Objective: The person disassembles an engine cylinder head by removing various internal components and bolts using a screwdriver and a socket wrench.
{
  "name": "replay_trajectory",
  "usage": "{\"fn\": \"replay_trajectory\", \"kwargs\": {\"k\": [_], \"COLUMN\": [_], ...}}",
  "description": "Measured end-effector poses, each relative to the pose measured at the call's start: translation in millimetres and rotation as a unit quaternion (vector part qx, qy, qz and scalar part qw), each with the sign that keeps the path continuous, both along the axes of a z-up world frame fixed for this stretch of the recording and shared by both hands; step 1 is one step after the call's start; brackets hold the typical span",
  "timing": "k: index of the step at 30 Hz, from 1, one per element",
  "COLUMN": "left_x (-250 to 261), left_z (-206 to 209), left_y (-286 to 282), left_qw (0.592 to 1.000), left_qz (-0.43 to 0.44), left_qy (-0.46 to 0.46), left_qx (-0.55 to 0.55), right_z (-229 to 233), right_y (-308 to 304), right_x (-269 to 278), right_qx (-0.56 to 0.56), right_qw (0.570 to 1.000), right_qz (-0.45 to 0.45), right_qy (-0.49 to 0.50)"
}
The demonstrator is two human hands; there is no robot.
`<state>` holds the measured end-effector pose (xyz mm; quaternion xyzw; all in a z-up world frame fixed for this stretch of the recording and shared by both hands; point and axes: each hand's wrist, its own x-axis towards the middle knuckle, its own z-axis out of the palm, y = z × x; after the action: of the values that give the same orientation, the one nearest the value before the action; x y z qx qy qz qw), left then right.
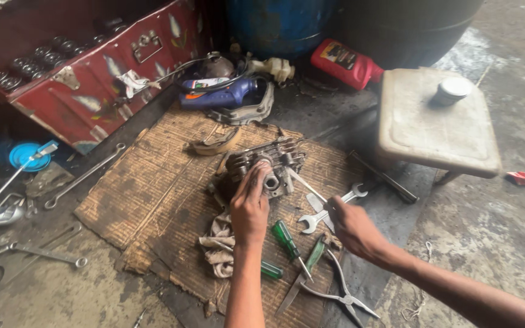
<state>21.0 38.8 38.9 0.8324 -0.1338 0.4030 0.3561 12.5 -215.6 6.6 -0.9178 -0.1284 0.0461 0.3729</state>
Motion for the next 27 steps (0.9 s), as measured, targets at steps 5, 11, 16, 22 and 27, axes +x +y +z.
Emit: {"fn": "replay_trajectory", "kwargs": {"k": [5,11,16,22,27], "left_x": [-0.4,-0.6,3.4,3.9,-4.7], "left_z": [-0.2,-5.8,-18.0,-20.6,9.8], "left_y": [-3.6,-9.4,-10.5,-11.4,-3.0], "left_qw": [1.0,0.999,0.998,0.997,0.997], "left_qz": [-0.003,0.016,0.035,0.041,0.021], "left_qy": [-0.008,-0.005,0.018,0.038,0.062], "left_qx": [-0.023,-0.043,-0.041,-0.046,-0.03], "right_z": [43.7,59.8,68.8,73.1,97.3], "right_y": [-19.3,-15.9,-11.8,-7.2,10.3], "right_x": [-6.5,7.4,22.1,36.8,66.4], "right_qx": [-0.14,-0.113,-0.158,-0.138,-0.092], "right_qw": [0.985,0.978,0.976,0.967,0.941], "right_qz": [-0.045,-0.025,0.008,0.067,0.173], "right_qy": [-0.088,-0.176,-0.152,-0.202,-0.275]}}
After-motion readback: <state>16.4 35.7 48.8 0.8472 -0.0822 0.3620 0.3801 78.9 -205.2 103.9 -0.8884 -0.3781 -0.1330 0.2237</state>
